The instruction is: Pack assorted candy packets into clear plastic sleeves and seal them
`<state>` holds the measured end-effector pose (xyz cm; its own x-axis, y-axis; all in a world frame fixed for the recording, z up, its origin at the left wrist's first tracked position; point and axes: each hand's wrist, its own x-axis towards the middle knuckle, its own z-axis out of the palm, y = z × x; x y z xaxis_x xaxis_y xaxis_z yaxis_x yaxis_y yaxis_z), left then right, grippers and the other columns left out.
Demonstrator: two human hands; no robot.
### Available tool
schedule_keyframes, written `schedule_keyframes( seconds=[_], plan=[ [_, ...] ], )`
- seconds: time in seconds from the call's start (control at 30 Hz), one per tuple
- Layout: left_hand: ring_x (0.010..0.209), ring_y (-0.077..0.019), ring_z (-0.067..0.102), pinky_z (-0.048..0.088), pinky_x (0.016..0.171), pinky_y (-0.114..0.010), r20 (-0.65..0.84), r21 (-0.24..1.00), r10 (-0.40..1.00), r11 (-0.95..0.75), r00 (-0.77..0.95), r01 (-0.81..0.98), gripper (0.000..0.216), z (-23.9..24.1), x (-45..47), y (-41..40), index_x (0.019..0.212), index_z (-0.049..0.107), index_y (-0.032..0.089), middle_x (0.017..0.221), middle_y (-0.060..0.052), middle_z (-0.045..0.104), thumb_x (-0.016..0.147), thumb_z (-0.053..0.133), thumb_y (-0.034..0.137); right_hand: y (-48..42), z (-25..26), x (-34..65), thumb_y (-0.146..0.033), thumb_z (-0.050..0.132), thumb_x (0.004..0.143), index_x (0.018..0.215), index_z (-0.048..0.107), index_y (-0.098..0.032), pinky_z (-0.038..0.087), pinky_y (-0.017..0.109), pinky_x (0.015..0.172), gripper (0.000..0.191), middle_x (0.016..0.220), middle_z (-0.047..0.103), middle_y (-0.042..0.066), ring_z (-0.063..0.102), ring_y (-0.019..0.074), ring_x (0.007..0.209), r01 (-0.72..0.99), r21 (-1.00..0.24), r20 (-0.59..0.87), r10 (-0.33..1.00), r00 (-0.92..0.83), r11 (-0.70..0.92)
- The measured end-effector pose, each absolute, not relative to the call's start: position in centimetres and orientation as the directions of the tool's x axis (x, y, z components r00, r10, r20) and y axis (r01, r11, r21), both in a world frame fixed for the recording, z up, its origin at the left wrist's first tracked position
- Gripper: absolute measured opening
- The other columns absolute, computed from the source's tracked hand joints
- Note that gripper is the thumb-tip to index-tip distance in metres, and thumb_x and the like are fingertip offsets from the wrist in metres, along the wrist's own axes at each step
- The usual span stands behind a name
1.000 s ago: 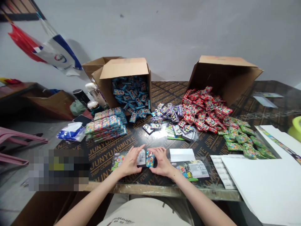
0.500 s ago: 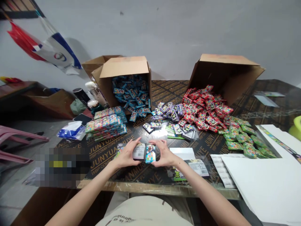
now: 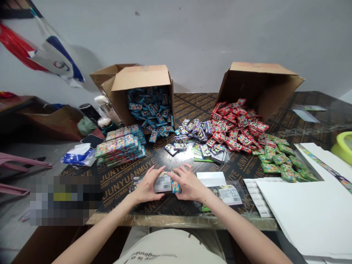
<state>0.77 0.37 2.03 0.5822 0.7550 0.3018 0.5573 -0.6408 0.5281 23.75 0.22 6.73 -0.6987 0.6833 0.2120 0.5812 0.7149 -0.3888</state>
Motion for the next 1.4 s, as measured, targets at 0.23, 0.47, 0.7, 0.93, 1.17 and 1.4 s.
schedule_keyframes(
  seconds=[0.23,0.47,0.7,0.93,1.17,1.4],
  plan=[
    [0.118,-0.0291,0.040,0.012,0.106,-0.051,0.269,0.556,0.804,-0.579,0.530,0.596,0.105,0.6,1.5,-0.5,0.139,0.004,0.020,0.131,-0.012,0.042,0.056,0.067,0.032,0.7,5.3,24.6,-0.039,0.071,0.057,0.127,0.035,-0.023,0.025,0.043,0.095,0.080,0.119,0.051,0.008,0.046,0.0269,0.105,0.516,-0.510,0.262,0.696,-0.668,0.688],
    [0.120,-0.0273,0.039,0.013,0.107,-0.049,0.317,0.561,0.842,-0.537,0.436,0.630,0.105,1.3,1.3,0.5,0.139,0.003,0.018,0.130,-0.011,0.042,0.058,0.068,0.029,0.1,3.5,23.6,-0.041,0.063,0.074,0.132,0.026,-0.027,0.013,0.047,0.102,0.071,0.111,0.059,0.005,0.051,0.0244,0.105,0.540,-0.526,0.326,0.742,-0.586,0.657],
    [0.119,-0.0254,0.040,0.013,0.107,-0.049,0.205,0.547,0.859,-0.498,0.468,0.673,0.102,-0.2,1.5,0.4,0.140,0.006,0.022,0.128,-0.010,0.044,0.058,0.067,0.026,9.1,2.1,23.5,-0.018,0.048,0.078,0.121,0.043,-0.017,0.027,0.044,0.092,0.044,0.115,0.055,0.011,0.043,0.0276,0.109,0.797,-0.495,0.391,0.908,-0.153,0.348],
    [0.123,-0.0315,0.034,0.012,0.104,-0.055,0.131,0.590,0.886,-0.431,0.445,0.683,0.082,-1.2,1.4,0.9,0.125,0.044,0.023,0.131,-0.013,0.043,0.052,0.076,0.041,14.2,2.6,24.1,-0.006,0.040,0.076,0.106,0.057,-0.014,0.026,0.047,0.093,0.035,0.104,0.060,0.014,0.049,0.0264,0.103,0.735,-0.519,0.340,0.894,-0.291,0.436],
    [0.092,-0.0216,0.059,0.044,0.082,-0.033,-0.114,0.989,0.983,0.126,0.140,-0.079,0.050,1.6,2.2,2.0,0.110,0.055,0.014,0.101,-0.010,0.063,0.067,0.068,0.036,7.2,4.1,23.4,-0.020,0.038,0.087,0.110,0.053,-0.021,0.044,0.031,0.083,0.028,0.106,0.060,0.003,0.055,0.0169,0.095,0.480,-0.721,0.223,0.824,-0.522,0.499],
    [0.057,-0.0102,0.055,0.043,0.059,-0.021,-0.252,0.903,0.930,0.325,0.268,-0.280,0.026,1.8,5.2,1.5,0.077,0.065,0.011,0.072,-0.004,0.066,0.059,0.074,0.027,4.1,4.2,24.5,-0.031,0.053,0.080,0.128,0.038,-0.026,0.044,0.035,0.082,0.050,0.118,0.052,0.006,0.053,0.0189,0.095,0.314,-0.879,0.263,0.914,-0.309,0.360]
  ],
)
